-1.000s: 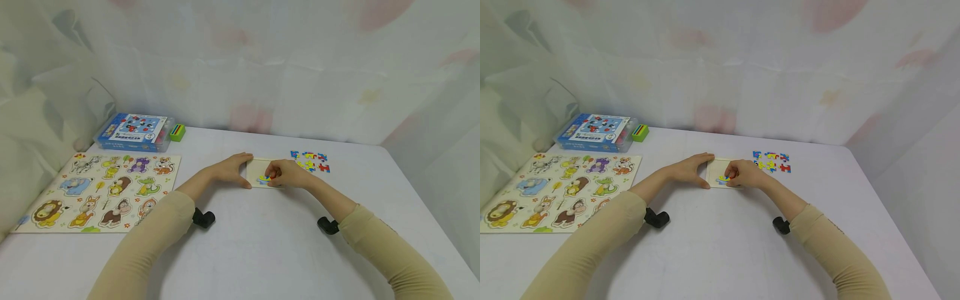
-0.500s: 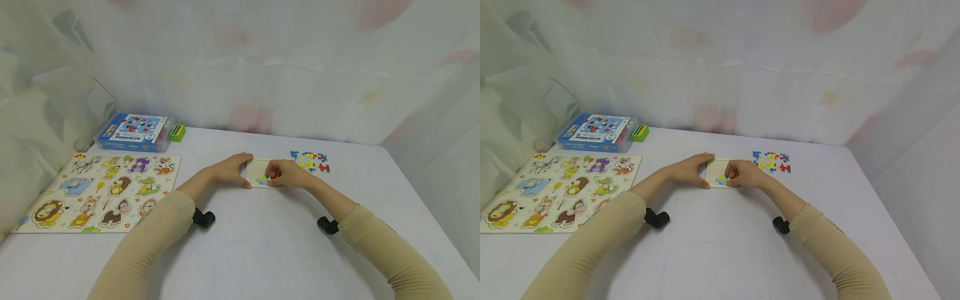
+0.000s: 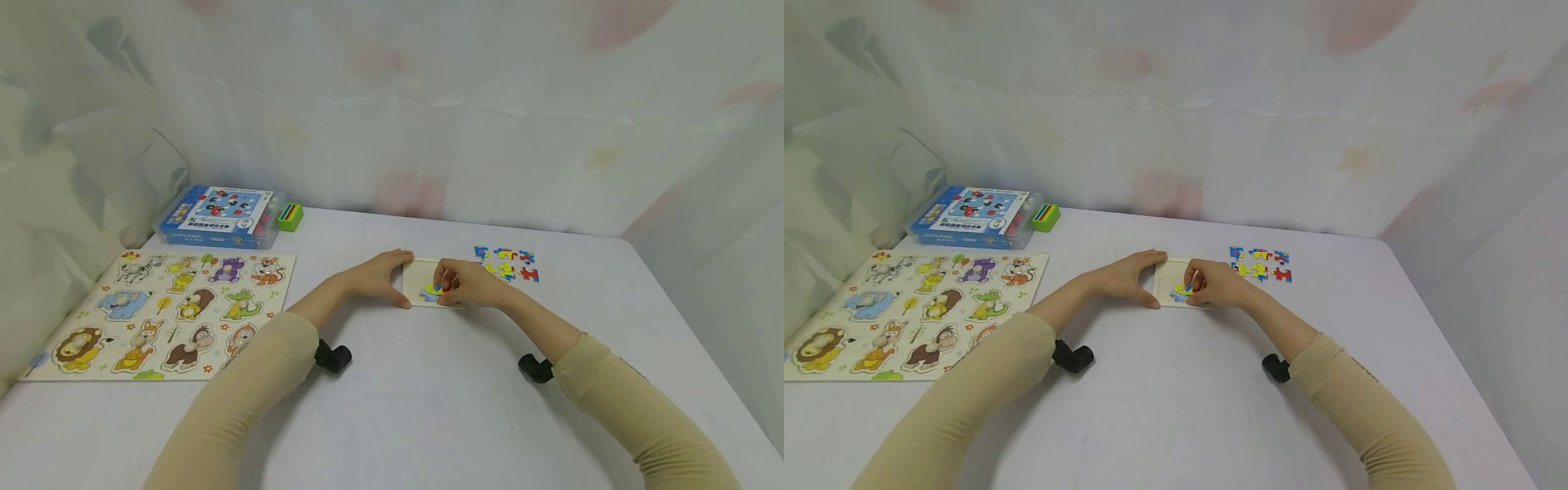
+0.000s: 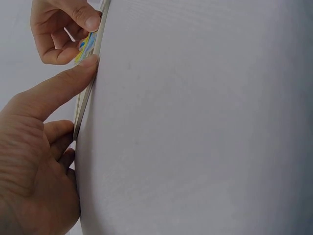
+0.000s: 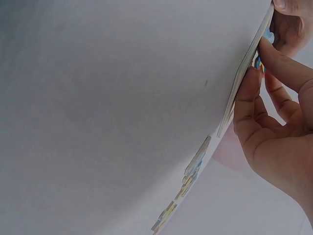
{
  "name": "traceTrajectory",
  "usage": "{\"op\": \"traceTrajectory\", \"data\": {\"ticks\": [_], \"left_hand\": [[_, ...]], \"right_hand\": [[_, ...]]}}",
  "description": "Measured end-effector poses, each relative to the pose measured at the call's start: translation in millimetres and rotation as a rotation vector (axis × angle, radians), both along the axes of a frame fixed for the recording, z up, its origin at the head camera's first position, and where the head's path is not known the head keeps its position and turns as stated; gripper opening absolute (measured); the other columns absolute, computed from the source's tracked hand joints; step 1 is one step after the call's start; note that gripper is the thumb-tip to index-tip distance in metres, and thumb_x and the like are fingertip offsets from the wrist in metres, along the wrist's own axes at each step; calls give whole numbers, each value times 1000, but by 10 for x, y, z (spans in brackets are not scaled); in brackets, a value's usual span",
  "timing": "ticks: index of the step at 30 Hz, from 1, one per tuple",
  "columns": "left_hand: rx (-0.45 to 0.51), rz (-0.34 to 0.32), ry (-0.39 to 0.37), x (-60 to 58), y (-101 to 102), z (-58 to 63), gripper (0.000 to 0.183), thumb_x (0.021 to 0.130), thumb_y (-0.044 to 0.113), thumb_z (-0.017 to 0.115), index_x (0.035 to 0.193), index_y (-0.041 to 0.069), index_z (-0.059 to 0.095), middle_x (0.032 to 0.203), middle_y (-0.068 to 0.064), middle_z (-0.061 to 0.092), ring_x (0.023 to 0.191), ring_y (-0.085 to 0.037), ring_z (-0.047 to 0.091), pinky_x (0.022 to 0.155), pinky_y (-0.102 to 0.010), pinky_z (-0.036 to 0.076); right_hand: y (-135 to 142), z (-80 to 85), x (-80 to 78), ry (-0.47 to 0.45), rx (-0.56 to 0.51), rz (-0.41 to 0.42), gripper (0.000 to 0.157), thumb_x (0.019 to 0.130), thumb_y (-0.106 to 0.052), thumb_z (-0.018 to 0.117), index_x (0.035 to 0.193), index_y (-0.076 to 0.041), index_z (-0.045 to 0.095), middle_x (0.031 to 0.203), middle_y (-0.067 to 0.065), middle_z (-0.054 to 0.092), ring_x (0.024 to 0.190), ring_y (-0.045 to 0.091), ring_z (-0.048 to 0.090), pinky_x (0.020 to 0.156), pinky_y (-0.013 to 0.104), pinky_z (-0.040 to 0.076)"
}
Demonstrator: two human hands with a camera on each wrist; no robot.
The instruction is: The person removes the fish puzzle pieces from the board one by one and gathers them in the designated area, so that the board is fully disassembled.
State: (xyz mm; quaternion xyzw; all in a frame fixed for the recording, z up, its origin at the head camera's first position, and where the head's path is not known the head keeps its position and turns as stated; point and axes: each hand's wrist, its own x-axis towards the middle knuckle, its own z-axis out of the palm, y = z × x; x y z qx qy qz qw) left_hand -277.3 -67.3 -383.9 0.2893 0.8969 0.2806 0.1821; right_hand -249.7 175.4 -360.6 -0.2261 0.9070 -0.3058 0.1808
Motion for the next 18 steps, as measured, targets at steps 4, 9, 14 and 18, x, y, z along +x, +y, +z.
{"op": "traceTrajectory", "data": {"ticks": [4, 9, 14, 18], "left_hand": [[1, -1, -2, 4, 0, 3, 104, 76, 39, 82, 157, 9, 25, 167, -5, 22, 158, -25, 8, 130, -44, 12], [4, -6, -2, 13, 1, 19, 104, 76, 39, 82, 157, 8, 25, 166, -6, 22, 158, -26, 8, 130, -45, 11], [1, -5, -2, 12, 1, 18, 104, 76, 39, 82, 157, 8, 24, 167, -6, 21, 158, -26, 7, 130, -45, 11], [-3, -2, -3, 10, 4, 13, 105, 76, 40, 83, 157, 9, 24, 167, -5, 21, 158, -25, 7, 130, -44, 11]], "right_hand": [[-1, -9, -3, 0, -6, -2, 28, 86, -13, 76, 105, -8, 57, 93, 7, 57, 81, 17, 54, 66, 23, 44], [-13, -1, 9, -7, -22, 0, 25, 87, -12, 74, 104, -7, 56, 90, 6, 55, 81, 17, 53, 68, 24, 43], [-22, 15, 17, -8, -33, 6, 22, 89, -11, 71, 104, -6, 56, 89, 5, 54, 81, 17, 52, 71, 25, 43], [-27, 23, 16, -10, -26, -5, 19, 90, -11, 69, 104, -6, 57, 88, 4, 55, 83, 17, 52, 72, 25, 44]]}}
